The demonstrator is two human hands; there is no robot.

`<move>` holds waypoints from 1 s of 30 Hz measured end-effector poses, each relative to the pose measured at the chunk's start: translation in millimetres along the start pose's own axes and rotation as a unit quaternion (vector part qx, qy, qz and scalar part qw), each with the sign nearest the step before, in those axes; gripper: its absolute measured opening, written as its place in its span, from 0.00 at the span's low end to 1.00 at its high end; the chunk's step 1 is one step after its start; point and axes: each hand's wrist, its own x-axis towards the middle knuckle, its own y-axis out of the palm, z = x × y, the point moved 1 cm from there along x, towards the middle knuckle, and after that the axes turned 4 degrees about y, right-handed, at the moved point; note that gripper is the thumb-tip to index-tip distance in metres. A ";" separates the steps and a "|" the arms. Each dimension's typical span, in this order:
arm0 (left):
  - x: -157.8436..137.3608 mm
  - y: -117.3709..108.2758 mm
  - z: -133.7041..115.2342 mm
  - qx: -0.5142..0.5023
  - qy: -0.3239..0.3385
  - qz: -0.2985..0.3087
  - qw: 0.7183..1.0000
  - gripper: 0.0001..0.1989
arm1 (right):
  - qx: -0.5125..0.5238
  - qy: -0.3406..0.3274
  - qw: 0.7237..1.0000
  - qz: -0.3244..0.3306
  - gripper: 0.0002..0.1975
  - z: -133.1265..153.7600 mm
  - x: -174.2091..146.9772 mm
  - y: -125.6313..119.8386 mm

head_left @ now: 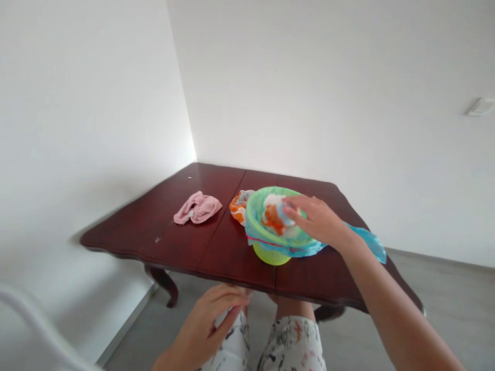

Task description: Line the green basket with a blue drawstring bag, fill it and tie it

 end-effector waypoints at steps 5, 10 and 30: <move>29.4 -3.9 40.5 0.028 -0.083 -0.080 0.993 0.19 | 0.059 0.039 0.997 -0.036 0.22 -15.0 -34.4 -1.8; 74.7 5.7 61.1 0.068 -0.040 -0.186 0.979 0.28 | 0.088 0.090 0.854 -0.505 0.15 -36.8 -123.8 35.7; 163.7 -23.6 43.4 -0.011 0.189 -0.131 0.973 0.05 | 0.035 -0.041 0.982 -0.179 0.07 -22.9 -137.2 19.5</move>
